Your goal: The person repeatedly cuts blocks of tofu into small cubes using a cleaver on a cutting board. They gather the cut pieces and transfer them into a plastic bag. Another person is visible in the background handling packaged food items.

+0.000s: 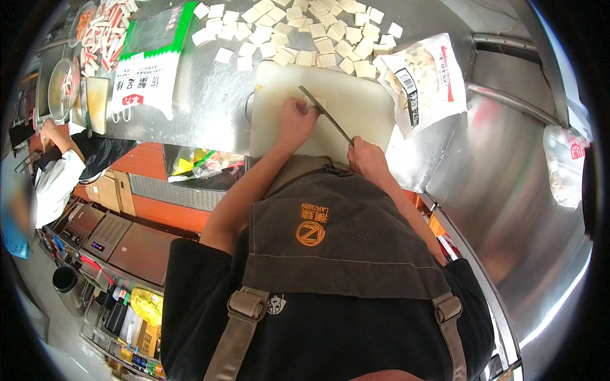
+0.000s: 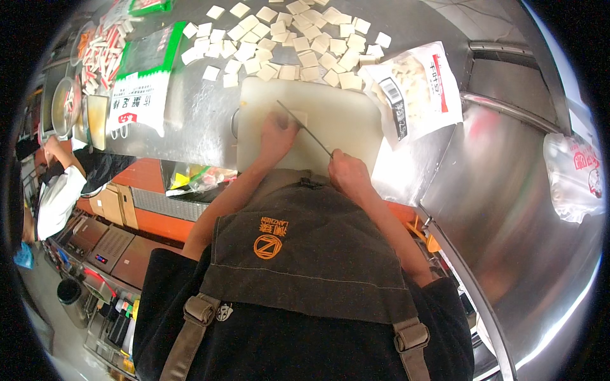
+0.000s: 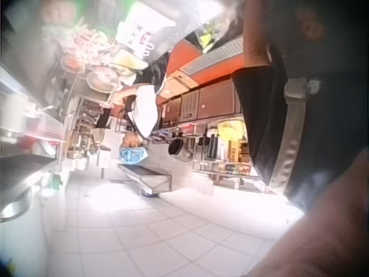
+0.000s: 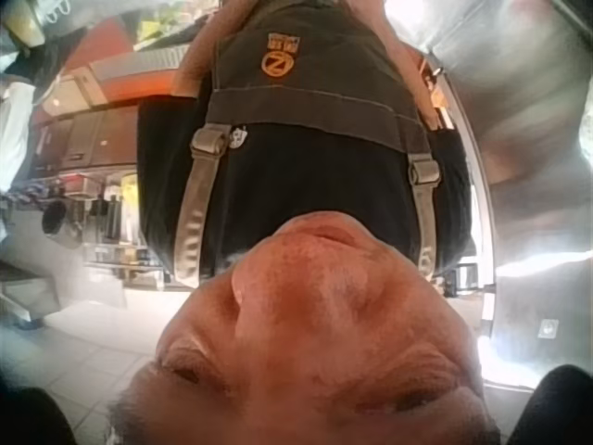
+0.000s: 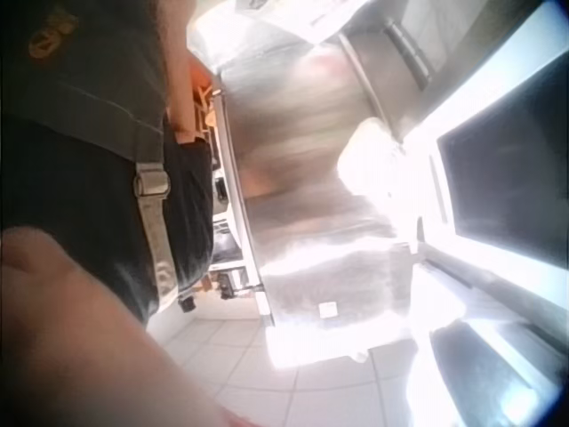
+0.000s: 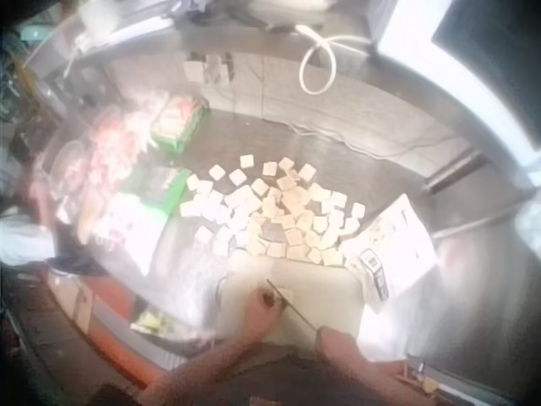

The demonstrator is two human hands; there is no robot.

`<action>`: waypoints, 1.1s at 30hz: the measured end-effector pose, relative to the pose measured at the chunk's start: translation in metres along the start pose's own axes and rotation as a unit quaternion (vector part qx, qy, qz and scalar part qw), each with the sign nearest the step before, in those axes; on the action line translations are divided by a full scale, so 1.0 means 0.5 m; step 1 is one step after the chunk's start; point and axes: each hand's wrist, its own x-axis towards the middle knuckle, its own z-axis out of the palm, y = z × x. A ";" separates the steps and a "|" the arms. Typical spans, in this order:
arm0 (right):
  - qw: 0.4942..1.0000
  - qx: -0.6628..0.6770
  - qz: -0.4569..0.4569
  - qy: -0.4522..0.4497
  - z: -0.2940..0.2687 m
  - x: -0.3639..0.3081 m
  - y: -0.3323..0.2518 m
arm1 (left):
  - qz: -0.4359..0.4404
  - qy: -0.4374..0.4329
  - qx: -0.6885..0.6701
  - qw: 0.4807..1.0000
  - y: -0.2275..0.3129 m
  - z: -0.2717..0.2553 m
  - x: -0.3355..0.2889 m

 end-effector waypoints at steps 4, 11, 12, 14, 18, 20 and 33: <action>1.000 0.009 -0.012 0.007 0.004 0.006 0.004 | 0.012 0.010 0.000 1.000 -0.011 0.008 0.004; 1.000 0.009 -0.008 -0.004 0.013 0.001 0.006 | 0.007 0.007 -0.005 1.000 -0.020 0.013 -0.008; 1.000 0.007 -0.006 -0.006 0.015 0.004 0.007 | 0.009 0.009 -0.005 1.000 -0.019 0.012 -0.005; 1.000 0.003 -0.002 -0.011 0.020 0.010 0.007 | 0.014 0.011 -0.004 1.000 -0.018 0.010 -0.001; 1.000 0.005 0.009 -0.005 0.020 0.017 0.000 | 0.022 0.027 -0.020 0.999 -0.022 0.014 0.002; 1.000 0.007 0.000 0.007 0.021 0.019 -0.002 | 0.017 0.023 -0.017 0.999 -0.020 0.012 0.003; 0.997 0.075 0.012 0.011 0.002 0.017 0.004 | 0.018 0.017 -0.023 0.999 -0.024 0.016 0.001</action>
